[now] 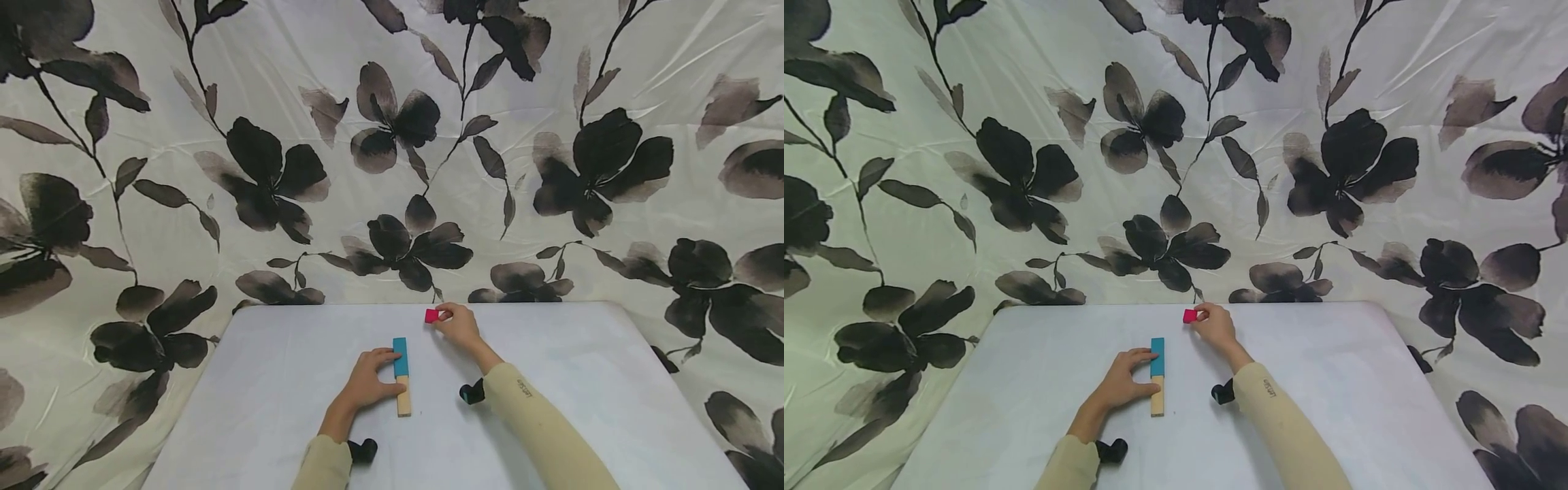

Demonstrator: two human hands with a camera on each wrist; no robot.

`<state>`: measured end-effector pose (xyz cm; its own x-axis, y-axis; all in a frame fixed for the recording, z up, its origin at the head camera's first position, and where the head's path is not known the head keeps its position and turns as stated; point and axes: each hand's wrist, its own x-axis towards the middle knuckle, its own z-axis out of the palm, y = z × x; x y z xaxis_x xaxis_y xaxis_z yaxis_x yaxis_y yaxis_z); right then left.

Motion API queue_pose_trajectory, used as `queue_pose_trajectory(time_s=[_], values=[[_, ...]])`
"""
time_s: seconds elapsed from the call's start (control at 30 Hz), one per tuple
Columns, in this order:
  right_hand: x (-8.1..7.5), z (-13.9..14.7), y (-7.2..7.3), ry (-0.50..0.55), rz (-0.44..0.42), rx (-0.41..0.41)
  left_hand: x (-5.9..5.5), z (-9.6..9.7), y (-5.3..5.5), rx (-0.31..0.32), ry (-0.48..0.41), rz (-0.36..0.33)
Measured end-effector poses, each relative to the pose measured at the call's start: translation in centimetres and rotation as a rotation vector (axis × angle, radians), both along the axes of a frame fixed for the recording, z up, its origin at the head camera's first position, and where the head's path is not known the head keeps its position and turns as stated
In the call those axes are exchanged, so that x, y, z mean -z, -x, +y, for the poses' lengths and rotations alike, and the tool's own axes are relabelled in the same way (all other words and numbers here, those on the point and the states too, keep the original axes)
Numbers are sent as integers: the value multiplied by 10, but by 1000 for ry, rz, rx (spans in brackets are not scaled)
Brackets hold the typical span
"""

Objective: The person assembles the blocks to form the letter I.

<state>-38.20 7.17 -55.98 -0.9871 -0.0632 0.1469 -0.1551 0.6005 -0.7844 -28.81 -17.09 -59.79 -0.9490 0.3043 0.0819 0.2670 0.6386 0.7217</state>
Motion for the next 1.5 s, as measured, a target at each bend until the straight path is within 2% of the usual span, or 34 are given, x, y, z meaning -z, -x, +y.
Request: queue_pose_trajectory(time_s=[0.37,0.63,0.83,0.97,1.23,1.5], values=[[1,-20,-1,9,-33,-28,-3,-3,0,-9,7,-7],[1,-31,-3,14,-44,-75,0,-1,1,-25,6,-2],[4,-39,-3,9,-55,-81,4,3,0,-26,-5,-26],[3,-45,-2,7,-36,-93,4,3,1,-24,-7,-11],[5,-56,0,-24,-65,-96,0,1,1,12,-43,36],[13,-60,2,-16,-67,-116,-2,1,-2,3,-39,24]])
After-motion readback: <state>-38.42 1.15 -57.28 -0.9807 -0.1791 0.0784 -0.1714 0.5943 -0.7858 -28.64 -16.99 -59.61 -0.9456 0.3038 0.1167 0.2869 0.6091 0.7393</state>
